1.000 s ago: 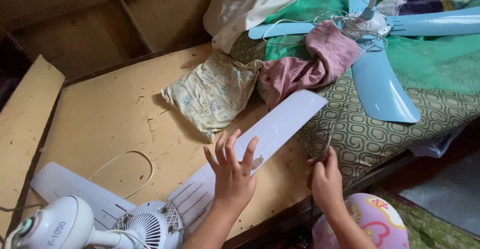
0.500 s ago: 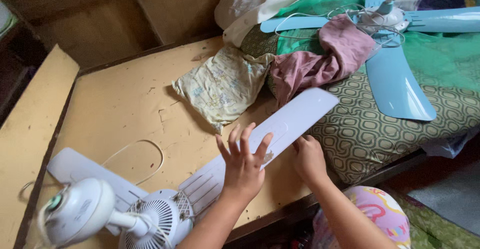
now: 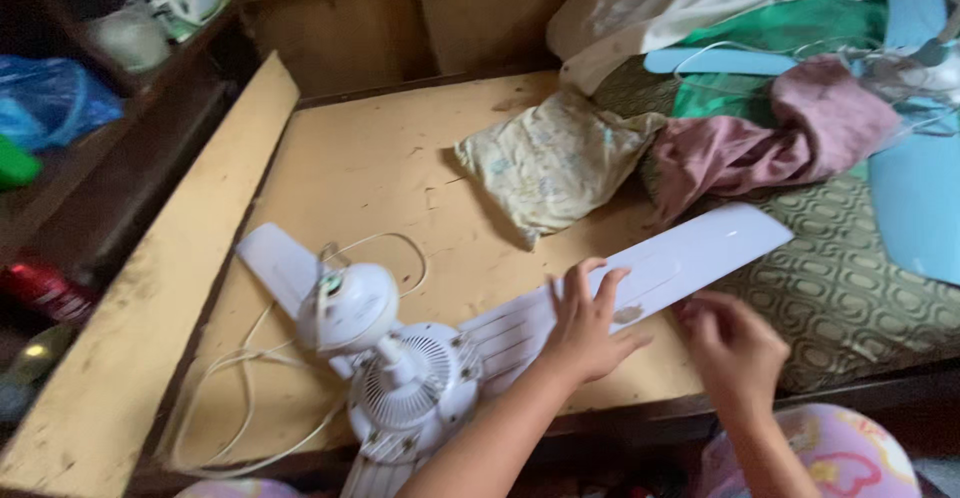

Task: The person disassembles a white electric fan by removing the blades and grille using a screwdriver, then reassembles the fan by reattaching the blades and securing them with screws. The person also wipes the fan blades with a cloth.

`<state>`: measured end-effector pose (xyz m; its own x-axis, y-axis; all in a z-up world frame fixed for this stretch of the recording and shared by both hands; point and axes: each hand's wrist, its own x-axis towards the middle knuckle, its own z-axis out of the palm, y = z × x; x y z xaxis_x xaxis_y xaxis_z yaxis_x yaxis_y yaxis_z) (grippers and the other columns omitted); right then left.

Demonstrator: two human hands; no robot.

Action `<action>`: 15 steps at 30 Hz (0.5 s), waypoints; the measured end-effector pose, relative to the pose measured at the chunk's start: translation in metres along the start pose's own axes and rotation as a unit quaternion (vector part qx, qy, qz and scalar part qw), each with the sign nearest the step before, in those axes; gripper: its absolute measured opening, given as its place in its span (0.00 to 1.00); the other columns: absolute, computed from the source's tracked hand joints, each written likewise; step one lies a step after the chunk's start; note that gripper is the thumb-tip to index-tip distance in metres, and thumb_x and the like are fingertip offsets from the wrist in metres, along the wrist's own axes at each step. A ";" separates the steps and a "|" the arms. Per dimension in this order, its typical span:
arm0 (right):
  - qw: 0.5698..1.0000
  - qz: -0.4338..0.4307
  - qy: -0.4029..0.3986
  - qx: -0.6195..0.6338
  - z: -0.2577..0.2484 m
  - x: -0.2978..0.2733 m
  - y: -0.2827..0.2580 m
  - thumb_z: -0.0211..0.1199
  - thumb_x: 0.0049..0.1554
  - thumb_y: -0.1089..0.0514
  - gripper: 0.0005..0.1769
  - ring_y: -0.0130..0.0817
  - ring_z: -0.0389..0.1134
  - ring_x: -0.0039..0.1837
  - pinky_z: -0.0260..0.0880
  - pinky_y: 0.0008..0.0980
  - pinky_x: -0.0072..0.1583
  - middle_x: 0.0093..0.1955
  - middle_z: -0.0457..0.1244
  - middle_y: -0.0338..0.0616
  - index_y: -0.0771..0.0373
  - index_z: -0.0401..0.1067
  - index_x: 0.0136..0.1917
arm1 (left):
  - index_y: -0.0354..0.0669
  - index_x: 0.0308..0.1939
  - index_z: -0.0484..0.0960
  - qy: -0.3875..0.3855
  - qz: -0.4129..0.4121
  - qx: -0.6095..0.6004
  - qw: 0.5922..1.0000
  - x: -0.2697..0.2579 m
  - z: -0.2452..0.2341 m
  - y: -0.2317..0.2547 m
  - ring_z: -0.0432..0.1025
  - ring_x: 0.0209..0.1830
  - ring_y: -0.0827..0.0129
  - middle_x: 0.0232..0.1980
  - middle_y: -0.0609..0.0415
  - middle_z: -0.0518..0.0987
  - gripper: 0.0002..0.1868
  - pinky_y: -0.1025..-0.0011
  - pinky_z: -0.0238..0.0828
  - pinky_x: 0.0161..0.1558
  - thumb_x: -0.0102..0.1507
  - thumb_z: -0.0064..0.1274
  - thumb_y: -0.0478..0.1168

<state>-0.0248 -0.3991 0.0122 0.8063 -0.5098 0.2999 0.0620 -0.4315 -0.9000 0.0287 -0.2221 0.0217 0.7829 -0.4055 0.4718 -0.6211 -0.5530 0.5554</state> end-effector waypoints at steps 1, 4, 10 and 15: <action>0.996 0.002 0.028 0.082 0.002 -0.004 -0.010 0.55 0.66 0.58 0.16 0.45 0.71 0.56 0.71 0.40 0.61 0.53 0.70 0.59 0.72 0.76 0.58 | 0.44 0.73 0.65 0.049 0.011 -0.087 0.995 -0.001 0.004 0.000 0.54 0.75 0.44 0.72 0.41 0.61 0.41 0.45 0.48 0.75 0.61 0.63 0.54; 0.948 -0.021 -0.118 0.294 0.026 -0.011 -0.033 0.47 0.66 0.56 0.23 0.33 0.65 0.67 0.62 0.32 0.69 0.67 0.66 0.47 0.70 0.69 0.69 | 0.40 0.76 0.61 0.094 -0.045 -0.333 0.937 0.003 0.011 0.000 0.58 0.78 0.47 0.75 0.40 0.63 0.35 0.53 0.53 0.78 0.72 0.44 0.58; 0.846 -0.001 -0.281 0.452 0.123 -0.054 -0.056 0.40 0.68 0.46 0.34 0.31 0.49 0.82 0.44 0.31 0.78 0.82 0.50 0.44 0.64 0.50 0.81 | 0.41 0.80 0.45 0.226 -0.074 -0.523 0.818 -0.012 -0.023 0.018 0.36 0.87 0.53 0.86 0.44 0.43 0.37 0.55 0.32 0.82 0.75 0.30 0.59; 0.763 0.124 -0.300 0.558 0.129 -0.078 -0.116 0.40 0.67 0.43 0.36 0.36 0.51 0.81 0.45 0.37 0.79 0.81 0.51 0.45 0.61 0.49 0.82 | 0.40 0.78 0.60 0.100 0.020 -0.032 0.994 -0.079 -0.108 -0.010 0.52 0.84 0.52 0.82 0.42 0.60 0.33 0.46 0.34 0.81 0.75 0.23 0.55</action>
